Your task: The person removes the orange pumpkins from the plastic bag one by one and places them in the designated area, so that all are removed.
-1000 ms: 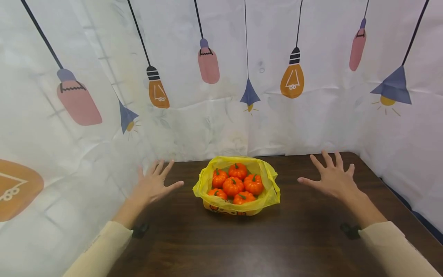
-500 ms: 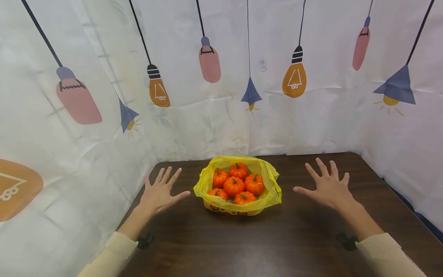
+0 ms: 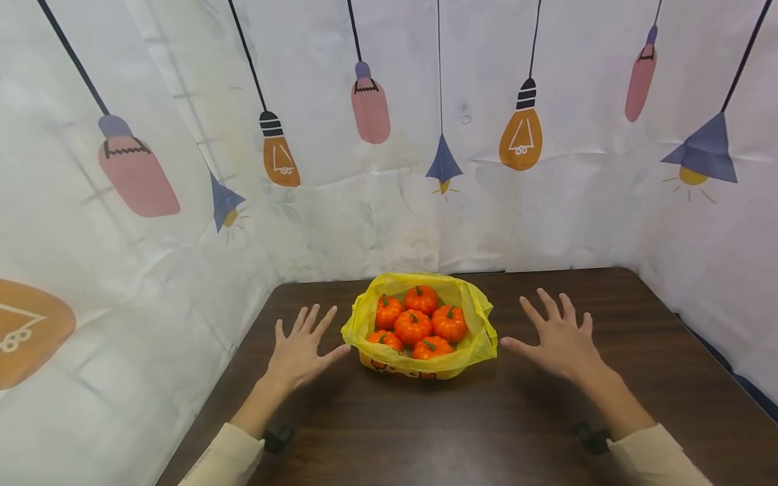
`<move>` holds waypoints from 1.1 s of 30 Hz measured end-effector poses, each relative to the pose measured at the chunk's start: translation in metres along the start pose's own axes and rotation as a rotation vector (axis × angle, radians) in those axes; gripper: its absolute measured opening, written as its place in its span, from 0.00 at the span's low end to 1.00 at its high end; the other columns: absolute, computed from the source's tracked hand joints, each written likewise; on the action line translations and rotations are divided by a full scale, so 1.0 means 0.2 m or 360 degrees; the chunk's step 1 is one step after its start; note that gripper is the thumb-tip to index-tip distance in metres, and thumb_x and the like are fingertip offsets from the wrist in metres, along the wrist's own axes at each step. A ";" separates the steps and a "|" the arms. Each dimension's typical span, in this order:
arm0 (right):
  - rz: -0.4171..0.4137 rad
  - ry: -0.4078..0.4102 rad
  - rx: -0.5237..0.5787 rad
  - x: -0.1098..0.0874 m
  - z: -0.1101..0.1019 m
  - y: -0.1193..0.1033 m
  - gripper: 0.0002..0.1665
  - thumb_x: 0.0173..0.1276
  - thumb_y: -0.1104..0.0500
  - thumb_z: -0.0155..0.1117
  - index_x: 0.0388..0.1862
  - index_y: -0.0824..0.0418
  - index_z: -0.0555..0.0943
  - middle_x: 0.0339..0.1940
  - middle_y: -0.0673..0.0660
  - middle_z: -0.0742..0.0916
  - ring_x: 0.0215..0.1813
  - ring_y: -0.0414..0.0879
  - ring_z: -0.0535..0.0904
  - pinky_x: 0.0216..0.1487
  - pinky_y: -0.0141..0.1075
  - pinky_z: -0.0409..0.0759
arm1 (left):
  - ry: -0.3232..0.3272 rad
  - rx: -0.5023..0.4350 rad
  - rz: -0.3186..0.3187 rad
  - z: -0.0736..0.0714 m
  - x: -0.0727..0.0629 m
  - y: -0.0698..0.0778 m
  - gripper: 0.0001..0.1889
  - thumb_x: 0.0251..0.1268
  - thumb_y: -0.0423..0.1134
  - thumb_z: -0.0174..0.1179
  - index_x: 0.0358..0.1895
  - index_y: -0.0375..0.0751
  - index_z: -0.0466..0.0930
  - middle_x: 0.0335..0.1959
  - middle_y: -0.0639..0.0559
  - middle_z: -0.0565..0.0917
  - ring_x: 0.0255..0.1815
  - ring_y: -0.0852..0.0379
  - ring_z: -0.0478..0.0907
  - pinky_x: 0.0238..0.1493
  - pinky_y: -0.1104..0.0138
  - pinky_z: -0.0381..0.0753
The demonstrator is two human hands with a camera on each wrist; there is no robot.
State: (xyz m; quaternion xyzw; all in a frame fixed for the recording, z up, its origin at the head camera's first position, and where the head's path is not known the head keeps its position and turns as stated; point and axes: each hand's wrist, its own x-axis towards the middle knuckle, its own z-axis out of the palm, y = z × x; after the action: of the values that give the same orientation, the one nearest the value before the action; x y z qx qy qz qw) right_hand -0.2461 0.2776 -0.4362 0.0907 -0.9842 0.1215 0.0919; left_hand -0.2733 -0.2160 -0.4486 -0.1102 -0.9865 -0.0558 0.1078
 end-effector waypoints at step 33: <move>-0.0435 0.0284 0.0682 0.14 0.10 -0.41 0.42 0.66 0.45 0.73 0.73 0.61 0.72 0.76 0.64 0.69 0.76 0.66 0.57 0.66 0.72 0.59 | 0.0354 -0.1102 -0.0075 0.09 0.15 0.24 0.30 0.75 0.64 0.53 0.76 0.65 0.68 0.69 0.49 0.78 0.69 0.43 0.75 0.66 0.40 0.73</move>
State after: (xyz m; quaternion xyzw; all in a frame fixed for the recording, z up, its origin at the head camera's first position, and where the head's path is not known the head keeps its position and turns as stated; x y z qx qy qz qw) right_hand -0.2598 0.1891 -0.4310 0.2291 -0.9026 0.3210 0.1725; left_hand -0.2947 -0.1617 -0.4560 -0.1106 -0.8937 -0.4005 0.1693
